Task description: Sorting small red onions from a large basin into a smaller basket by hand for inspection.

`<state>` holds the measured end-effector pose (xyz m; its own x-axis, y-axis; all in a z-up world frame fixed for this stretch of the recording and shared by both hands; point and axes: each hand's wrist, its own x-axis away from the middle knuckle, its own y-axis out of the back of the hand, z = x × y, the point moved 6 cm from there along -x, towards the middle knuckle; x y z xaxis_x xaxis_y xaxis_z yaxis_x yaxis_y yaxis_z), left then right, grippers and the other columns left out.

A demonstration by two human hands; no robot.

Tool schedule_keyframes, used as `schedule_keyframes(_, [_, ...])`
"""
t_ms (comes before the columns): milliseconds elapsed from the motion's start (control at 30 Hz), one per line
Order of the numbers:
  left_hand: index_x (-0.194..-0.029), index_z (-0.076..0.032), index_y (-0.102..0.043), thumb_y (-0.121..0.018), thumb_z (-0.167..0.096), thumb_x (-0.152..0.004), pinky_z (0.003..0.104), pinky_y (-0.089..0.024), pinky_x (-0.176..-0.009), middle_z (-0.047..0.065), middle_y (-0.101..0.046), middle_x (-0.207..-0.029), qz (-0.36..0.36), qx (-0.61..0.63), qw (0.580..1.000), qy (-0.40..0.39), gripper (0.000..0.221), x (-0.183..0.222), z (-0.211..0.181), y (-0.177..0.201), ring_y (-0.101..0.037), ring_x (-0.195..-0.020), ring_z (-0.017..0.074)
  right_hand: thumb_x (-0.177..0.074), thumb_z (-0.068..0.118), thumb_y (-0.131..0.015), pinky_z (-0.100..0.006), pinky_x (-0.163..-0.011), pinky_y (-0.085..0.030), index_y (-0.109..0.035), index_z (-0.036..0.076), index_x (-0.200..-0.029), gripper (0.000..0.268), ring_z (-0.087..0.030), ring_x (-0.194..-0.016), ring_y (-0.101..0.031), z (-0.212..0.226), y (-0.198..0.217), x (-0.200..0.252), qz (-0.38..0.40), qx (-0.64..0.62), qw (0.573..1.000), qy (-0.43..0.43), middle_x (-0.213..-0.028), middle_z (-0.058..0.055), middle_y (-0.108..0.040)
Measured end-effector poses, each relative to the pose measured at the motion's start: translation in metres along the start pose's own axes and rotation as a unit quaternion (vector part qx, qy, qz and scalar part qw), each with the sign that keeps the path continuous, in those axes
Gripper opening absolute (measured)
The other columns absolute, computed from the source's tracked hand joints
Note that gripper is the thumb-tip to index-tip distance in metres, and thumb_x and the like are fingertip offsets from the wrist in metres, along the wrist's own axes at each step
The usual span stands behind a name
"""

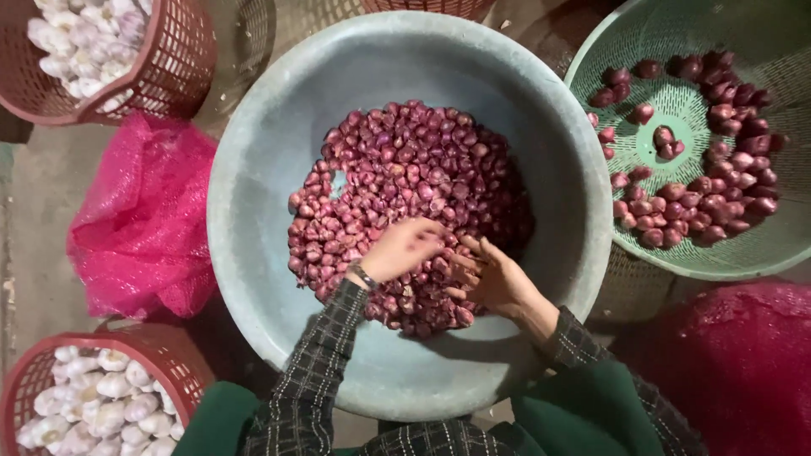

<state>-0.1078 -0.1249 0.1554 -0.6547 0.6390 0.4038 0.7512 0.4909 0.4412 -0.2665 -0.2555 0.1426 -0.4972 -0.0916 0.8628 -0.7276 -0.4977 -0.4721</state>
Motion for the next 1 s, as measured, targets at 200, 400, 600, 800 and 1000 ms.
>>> schedule_keyframes(200, [-0.132, -0.015, -0.067, -0.063, -0.021, -0.101, 0.046, -0.061, -0.089, 0.021, -0.069, -0.120, -0.109, -0.284, 0.942, -0.140, 0.032, -0.132, 0.058, 0.012, -0.068, -0.105, 0.0359, -0.093, 0.035, -0.068, -0.024, -0.051, -0.029, -0.067, 0.016, -0.096, 0.019, -0.007, -0.058, -0.034, 0.001, 0.011, -0.004, 0.104, -0.021, 0.994, 0.017, -0.066, 0.011, -0.032])
schedule_keyframes(400, [-0.128, -0.021, -0.062, -0.079, -0.034, -0.087, 0.051, -0.058, -0.093, 0.018, -0.046, -0.129, -0.132, -0.363, 0.922, 0.011, 0.046, -0.185, 0.139, 0.001, -0.061, -0.113, 0.0426, -0.096, 0.031, -0.058, -0.059, -0.090, -0.057, -0.066, 0.012, -0.120, 0.031, -0.044, -0.112, -0.069, 0.012, 0.010, 0.002, 0.184, -0.070, 0.979, 0.050, -0.126, -0.029, -0.067])
schedule_keyframes(600, [-0.131, -0.020, -0.057, -0.064, -0.027, -0.097, 0.045, -0.058, -0.092, 0.013, -0.062, -0.108, -0.078, -0.361, 0.927, -0.061, 0.035, -0.112, 0.082, -0.022, -0.067, -0.106, 0.0352, -0.095, 0.018, -0.065, -0.012, -0.033, -0.033, -0.058, 0.002, -0.130, 0.039, -0.005, -0.051, -0.046, 0.008, 0.020, -0.013, 0.176, -0.007, 0.980, 0.090, -0.098, -0.017, -0.061])
schedule_keyframes(800, [-0.133, -0.010, -0.064, -0.052, -0.026, -0.101, 0.054, -0.052, -0.097, 0.024, -0.073, -0.120, 0.124, -0.038, 0.973, -0.191, 0.037, -0.063, -0.062, -0.037, -0.065, -0.113, 0.0470, -0.098, 0.059, -0.053, -0.046, -0.073, -0.060, -0.066, 0.018, -0.122, 0.050, -0.030, -0.090, -0.070, 0.019, 0.023, -0.010, 0.056, -0.059, 0.994, 0.069, -0.111, -0.017, -0.066])
schedule_keyframes(1000, [-0.141, -0.022, -0.053, -0.064, -0.005, -0.087, 0.051, -0.062, -0.092, 0.009, -0.058, -0.136, -0.113, -0.383, 0.915, -0.067, 0.058, -0.249, 0.046, -0.032, -0.062, -0.119, 0.0430, -0.093, 0.046, -0.065, -0.032, -0.059, -0.055, -0.068, 0.016, -0.126, 0.045, -0.025, -0.074, -0.063, 0.016, 0.027, -0.015, 0.088, -0.086, 0.991, 0.059, -0.097, -0.013, -0.067])
